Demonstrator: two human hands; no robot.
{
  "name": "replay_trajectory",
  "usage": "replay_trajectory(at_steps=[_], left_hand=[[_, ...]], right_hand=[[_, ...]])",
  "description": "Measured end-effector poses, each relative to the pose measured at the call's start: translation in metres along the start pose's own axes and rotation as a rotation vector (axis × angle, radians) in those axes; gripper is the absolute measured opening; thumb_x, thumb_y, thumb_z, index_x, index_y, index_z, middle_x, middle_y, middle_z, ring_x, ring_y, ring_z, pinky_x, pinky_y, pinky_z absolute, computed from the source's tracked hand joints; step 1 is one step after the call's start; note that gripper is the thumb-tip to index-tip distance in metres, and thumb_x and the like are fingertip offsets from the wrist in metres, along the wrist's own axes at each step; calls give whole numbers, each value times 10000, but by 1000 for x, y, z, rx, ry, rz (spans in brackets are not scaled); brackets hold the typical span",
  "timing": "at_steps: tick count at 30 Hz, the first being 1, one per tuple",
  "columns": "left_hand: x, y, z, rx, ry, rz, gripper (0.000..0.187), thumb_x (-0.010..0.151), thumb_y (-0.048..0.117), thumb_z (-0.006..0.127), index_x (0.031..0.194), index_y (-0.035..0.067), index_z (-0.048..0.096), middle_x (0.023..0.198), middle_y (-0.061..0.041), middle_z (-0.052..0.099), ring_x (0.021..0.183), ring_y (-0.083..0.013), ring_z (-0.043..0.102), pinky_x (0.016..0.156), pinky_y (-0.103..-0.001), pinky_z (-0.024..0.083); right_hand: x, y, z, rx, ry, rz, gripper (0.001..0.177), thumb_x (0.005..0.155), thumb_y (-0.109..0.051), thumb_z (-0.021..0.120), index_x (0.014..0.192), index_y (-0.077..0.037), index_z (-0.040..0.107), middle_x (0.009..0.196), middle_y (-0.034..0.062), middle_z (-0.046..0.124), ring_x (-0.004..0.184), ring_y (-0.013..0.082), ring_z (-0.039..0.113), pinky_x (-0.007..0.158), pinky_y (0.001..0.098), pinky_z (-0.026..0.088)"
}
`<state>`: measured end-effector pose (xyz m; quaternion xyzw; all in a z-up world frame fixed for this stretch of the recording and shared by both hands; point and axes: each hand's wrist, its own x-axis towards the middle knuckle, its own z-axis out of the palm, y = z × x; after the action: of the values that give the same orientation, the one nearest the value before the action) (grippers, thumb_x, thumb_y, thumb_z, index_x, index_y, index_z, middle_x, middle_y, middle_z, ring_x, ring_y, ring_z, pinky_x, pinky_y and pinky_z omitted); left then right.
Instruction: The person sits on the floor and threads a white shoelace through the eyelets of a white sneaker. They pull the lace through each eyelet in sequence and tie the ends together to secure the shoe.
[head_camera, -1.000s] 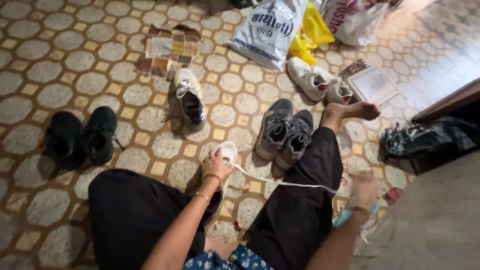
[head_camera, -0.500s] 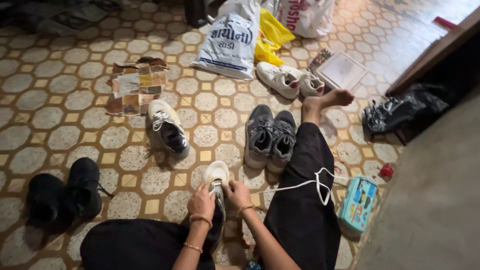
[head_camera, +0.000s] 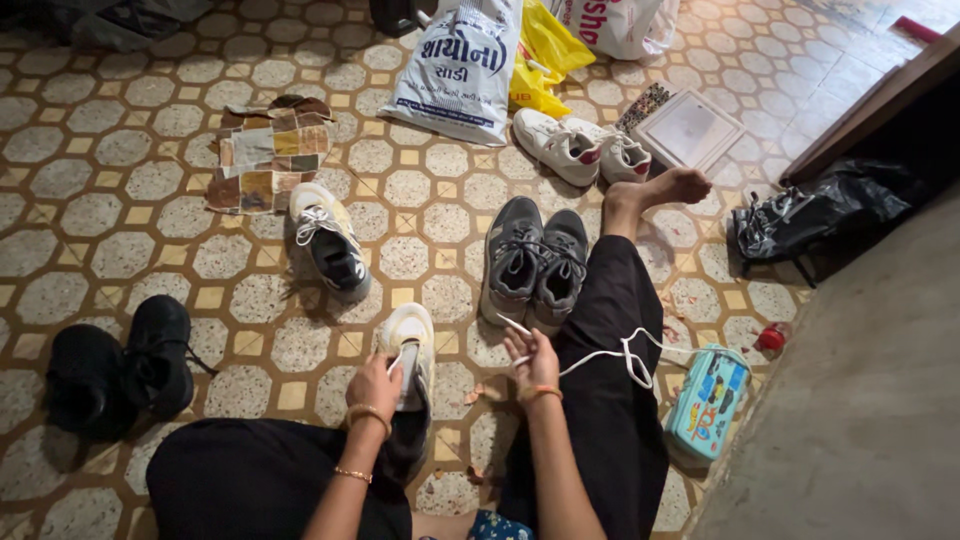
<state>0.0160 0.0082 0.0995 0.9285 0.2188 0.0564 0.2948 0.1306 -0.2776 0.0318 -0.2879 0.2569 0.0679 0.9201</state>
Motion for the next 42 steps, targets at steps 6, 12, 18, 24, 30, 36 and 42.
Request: replay_trajectory(at_steps=[6, 12, 18, 24, 30, 36, 42], left_hand=[[7, 33, 3, -389, -24, 194, 320, 904, 407, 741, 1030, 116, 791, 871, -61, 770, 779, -206, 717, 706, -352, 554], [28, 27, -6, -927, -211, 2, 270, 1008, 280, 692, 1084, 57, 824, 803, 19, 689, 692, -103, 540, 605, -272, 432], [20, 17, -12, -745, -374, 372, 346, 925, 201, 685, 1242, 65, 702, 1081, 11, 709, 949, -93, 659, 803, -275, 554], [22, -2, -14, -991, -619, 434, 315, 959, 146, 646, 1228, 19, 749, 1107, -42, 778, 1013, -121, 701, 879, -289, 561], [41, -14, -16, -1165, -804, 187, 280, 974, 144, 682, 1221, 31, 750, 991, -29, 758, 848, -95, 685, 757, -257, 573], [34, -3, -30, -1092, -387, 266, 186, 896, 126, 765, 1051, 30, 802, 930, 1, 784, 799, -68, 699, 699, -223, 561], [26, 8, -46, -953, -69, 110, 123, 858, 110, 831, 957, 40, 812, 749, -22, 741, 658, -66, 631, 596, -221, 505]], right_hand=[[-52, 60, 38, -489, -460, -17, 301, 1021, -314, 594, 1033, -28, 686, 952, 101, 770, 845, 196, 727, 736, 348, 586], [-86, 53, 53, -1038, -541, -195, 311, 1023, -321, 626, 1003, -30, 733, 888, 67, 772, 743, 100, 671, 674, 275, 541], [-107, 35, 65, -1322, -504, -170, 296, 1004, -297, 612, 942, -30, 725, 741, -8, 679, 592, 95, 575, 517, 302, 508], [-129, 41, 74, -1385, -658, -342, 251, 994, -268, 632, 973, -53, 758, 740, -9, 719, 657, 59, 635, 584, 256, 525], [-128, 55, 86, -1379, -443, -280, 296, 1017, -293, 640, 999, -29, 771, 736, 29, 713, 641, 98, 617, 563, 287, 517], [-132, 70, 108, -1209, -808, -685, 376, 1018, -219, 679, 1326, -6, 645, 1150, 83, 721, 1022, 160, 677, 858, 321, 552], [-131, 85, 143, -1392, -523, -495, 292, 969, -258, 719, 1173, -53, 765, 889, 79, 749, 780, 118, 625, 691, 299, 534]])
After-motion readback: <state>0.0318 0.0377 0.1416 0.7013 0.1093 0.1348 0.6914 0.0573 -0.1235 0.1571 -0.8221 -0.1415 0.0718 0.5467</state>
